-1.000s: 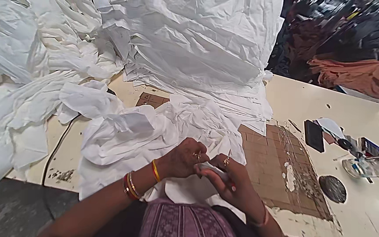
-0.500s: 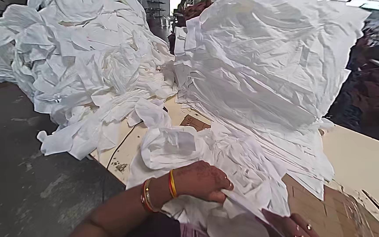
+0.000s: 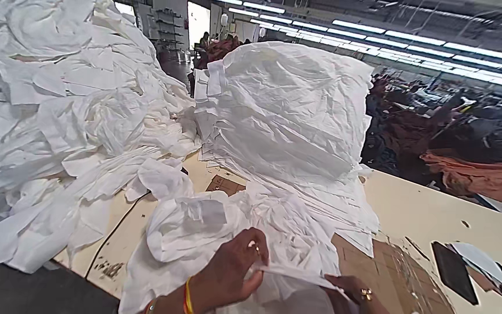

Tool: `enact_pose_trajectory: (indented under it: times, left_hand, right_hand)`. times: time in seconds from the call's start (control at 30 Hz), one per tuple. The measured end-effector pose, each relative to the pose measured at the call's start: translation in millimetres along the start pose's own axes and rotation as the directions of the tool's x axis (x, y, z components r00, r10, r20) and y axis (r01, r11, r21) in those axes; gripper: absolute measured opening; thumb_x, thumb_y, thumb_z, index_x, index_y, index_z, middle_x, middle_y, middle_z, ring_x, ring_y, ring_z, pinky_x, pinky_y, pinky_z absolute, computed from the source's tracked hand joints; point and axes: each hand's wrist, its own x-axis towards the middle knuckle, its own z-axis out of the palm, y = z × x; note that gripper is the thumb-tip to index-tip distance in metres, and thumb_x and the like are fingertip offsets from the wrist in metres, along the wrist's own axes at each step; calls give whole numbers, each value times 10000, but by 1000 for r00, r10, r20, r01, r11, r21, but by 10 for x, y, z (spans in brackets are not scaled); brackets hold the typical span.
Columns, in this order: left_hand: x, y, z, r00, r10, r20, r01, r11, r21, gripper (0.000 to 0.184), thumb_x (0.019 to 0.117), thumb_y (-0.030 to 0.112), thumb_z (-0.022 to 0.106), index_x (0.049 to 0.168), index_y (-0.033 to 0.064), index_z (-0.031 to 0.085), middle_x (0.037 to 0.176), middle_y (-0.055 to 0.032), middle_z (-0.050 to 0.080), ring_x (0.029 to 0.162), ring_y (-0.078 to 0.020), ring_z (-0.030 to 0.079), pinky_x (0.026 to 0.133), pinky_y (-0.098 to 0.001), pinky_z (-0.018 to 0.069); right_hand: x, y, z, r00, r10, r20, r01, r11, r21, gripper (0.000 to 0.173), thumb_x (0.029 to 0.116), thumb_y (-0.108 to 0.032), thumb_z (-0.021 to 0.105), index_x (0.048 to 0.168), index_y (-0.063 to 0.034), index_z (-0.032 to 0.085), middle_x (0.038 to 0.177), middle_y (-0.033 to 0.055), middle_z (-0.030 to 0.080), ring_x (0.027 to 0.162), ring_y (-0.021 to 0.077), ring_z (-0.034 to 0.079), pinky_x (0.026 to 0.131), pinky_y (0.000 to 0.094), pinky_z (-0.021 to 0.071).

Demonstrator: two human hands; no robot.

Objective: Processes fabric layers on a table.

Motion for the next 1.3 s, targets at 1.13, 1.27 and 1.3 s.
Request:
enact_pose_trajectory:
  times: [1.13, 1.27, 1.3]
  left_hand:
    - [26, 436, 305, 803, -418, 425, 585, 689, -427, 695, 934, 146, 597, 1534, -65, 318, 906, -28, 732, 584, 29, 546, 548, -142, 478]
    - [26, 500, 340, 831, -446, 331, 556, 676, -484, 740, 904, 114, 629, 1515, -119, 284, 1059, -84, 755, 843, -4, 705, 755, -168, 568]
    - [8, 490, 367, 859, -427, 283, 512, 703, -493, 731, 905, 98, 619, 1505, -142, 279, 1078, -100, 753, 905, -14, 717, 809, -178, 575]
  right_hand:
    - [-71, 180, 330, 964, -250, -91, 235, 960, -151, 113, 981, -137, 615, 893, -71, 641, 678, 50, 582, 654, 165, 544, 639, 213, 461]
    - [-222, 106, 501, 958, -286, -32, 283, 957, -72, 81, 970, -115, 593, 981, -63, 654, 697, 35, 533, 674, 147, 507, 659, 177, 434]
    - [-232, 100, 513, 965, -261, -29, 260, 965, -40, 103, 954, -106, 606, 1012, -49, 667, 721, 44, 545, 696, 145, 509, 685, 169, 431]
